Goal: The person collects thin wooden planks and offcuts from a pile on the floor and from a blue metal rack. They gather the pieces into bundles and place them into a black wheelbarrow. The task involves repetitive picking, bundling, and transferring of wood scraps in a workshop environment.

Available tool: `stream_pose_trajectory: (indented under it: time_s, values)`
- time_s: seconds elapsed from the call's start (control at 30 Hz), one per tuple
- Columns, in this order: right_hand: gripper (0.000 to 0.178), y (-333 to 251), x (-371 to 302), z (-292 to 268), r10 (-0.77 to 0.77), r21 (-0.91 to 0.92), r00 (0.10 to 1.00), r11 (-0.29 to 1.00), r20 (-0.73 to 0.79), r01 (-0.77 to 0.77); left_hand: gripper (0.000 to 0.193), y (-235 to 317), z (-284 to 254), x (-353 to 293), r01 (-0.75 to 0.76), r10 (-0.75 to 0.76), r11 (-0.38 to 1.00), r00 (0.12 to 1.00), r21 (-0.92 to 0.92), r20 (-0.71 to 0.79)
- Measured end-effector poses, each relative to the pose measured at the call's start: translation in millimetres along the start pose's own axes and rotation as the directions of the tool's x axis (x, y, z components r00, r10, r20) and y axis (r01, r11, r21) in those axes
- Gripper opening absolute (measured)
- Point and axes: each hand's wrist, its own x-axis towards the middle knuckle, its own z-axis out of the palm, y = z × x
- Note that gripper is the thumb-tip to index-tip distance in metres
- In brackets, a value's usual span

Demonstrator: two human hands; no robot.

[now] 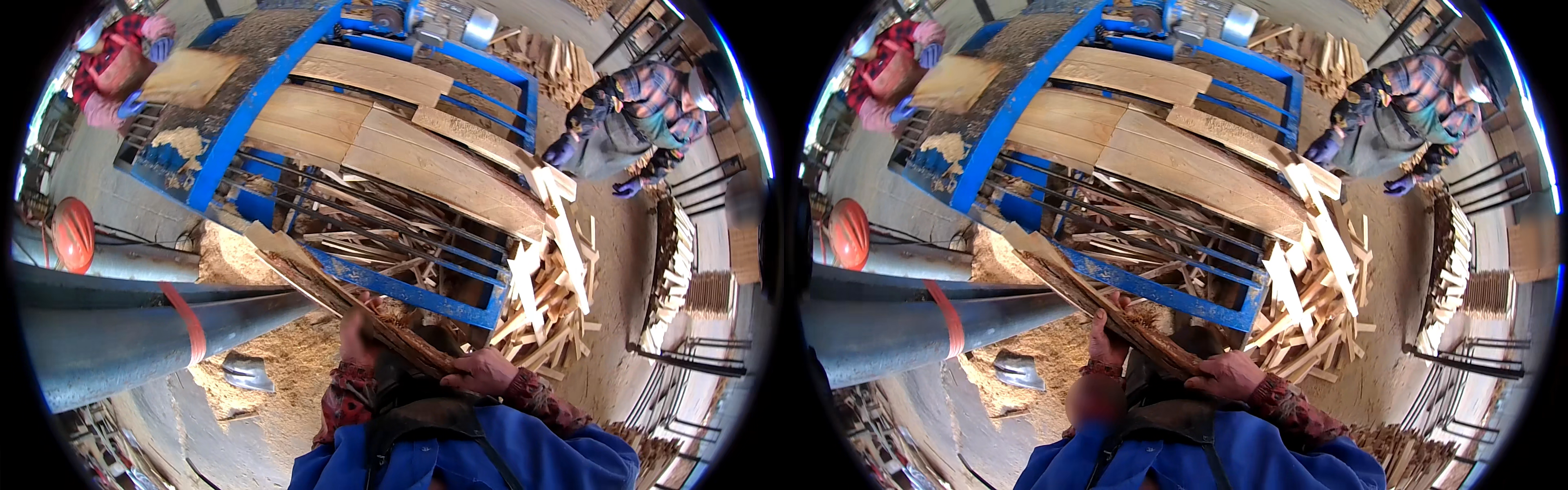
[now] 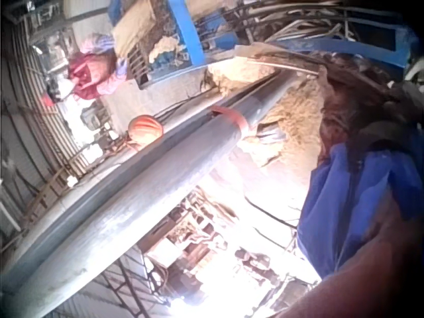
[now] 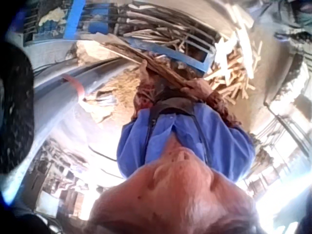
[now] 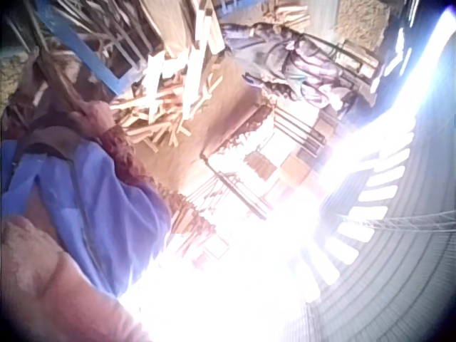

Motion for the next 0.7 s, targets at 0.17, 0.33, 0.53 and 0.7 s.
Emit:
stream_pose_trajectory:
  time_s: [0.17,0.33,0.53,0.7]
  values:
    - [0.037,14.5,4.4,-17.6,-0.009,-0.093,0.996,0.996,-0.093,0.0,0.043,-6.8,14.1,2.9,-0.03,0.01,0.985,0.994,-0.171,-0.112]
    - [0.017,64.6,19.4,-61.2,-0.048,0.043,0.88,0.996,-0.473,0.077,0.043,-11.7,-0.8,17.0,-0.053,0.049,0.996,0.998,-0.077,-0.044]
    - [0.031,185.0,66.2,-180.1,-0.01,-0.159,0.535,0.96,-0.845,-0.232,0.044,-12.9,-10.4,18.7,-0.036,0.028,0.995,0.995,-0.09,-0.097]
    - [0.046,337.9,86.2,-215.7,0.178,-0.106,0.719,0.938,-0.672,-0.331,0.046,-20.6,-3.3,25.7,-0.03,0.024,0.996,0.997,-0.088,-0.073]
